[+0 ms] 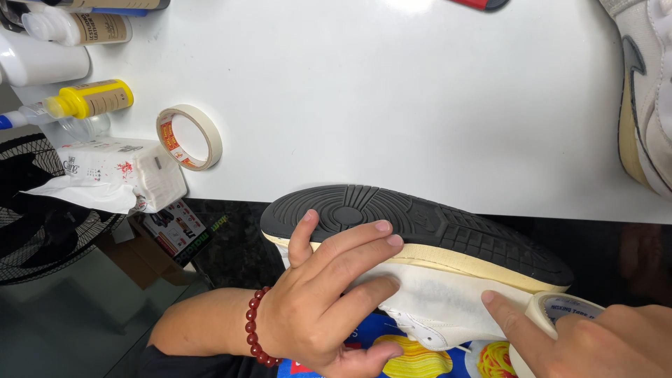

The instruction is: The person holds a sneaker and applies strips of masking tape around its midsole, pressing the tape down along the sole edge. They smooth the tape over the shoe upper, turn the shoe to cover different sides, then set it down and reach for the tape roll again.

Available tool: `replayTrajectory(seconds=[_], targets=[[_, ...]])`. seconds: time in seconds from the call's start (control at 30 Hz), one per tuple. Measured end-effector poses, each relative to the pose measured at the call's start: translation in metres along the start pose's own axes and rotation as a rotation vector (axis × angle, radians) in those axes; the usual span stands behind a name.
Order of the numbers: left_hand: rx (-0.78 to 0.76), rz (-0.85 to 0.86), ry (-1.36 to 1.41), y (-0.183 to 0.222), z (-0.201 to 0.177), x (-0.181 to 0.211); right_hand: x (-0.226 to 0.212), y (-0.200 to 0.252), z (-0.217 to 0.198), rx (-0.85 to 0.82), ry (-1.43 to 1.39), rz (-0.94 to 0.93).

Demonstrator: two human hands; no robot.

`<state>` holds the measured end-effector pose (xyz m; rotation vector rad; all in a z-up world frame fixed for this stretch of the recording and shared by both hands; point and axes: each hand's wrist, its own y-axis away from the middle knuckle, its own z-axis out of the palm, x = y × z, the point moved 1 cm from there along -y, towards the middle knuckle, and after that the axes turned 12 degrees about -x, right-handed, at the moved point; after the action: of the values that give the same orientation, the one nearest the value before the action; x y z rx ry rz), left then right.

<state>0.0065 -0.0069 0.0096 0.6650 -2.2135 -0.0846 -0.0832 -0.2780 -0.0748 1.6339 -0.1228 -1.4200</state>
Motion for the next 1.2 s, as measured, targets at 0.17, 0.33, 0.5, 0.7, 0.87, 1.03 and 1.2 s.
replayTrajectory(seconds=[0.17,0.33,0.5,0.7,0.87,1.03,1.2], targets=[[-0.001,-0.034,-0.060,-0.001,0.002,0.002,-0.001,0.002,-0.002,-0.039,-0.007,0.004],[-0.045,-0.099,-0.158,-0.007,0.006,0.009,-0.002,0.005,-0.002,0.014,-0.005,0.032],[-0.054,-0.122,-0.233,-0.012,0.011,0.014,-0.005,0.007,-0.002,0.043,-0.032,0.048],[-0.002,-0.054,-0.200,-0.009,0.013,0.009,-0.006,0.014,-0.013,0.021,-0.061,-0.007],[0.043,-0.021,-0.159,-0.007,0.014,0.007,-0.008,0.010,-0.003,0.085,-0.080,0.008],[0.034,-0.003,-0.182,-0.006,0.013,0.005,-0.009,0.007,0.001,0.062,-0.038,0.060],[0.028,0.016,-0.151,-0.005,0.011,0.003,-0.012,0.012,0.003,0.066,0.001,0.156]])
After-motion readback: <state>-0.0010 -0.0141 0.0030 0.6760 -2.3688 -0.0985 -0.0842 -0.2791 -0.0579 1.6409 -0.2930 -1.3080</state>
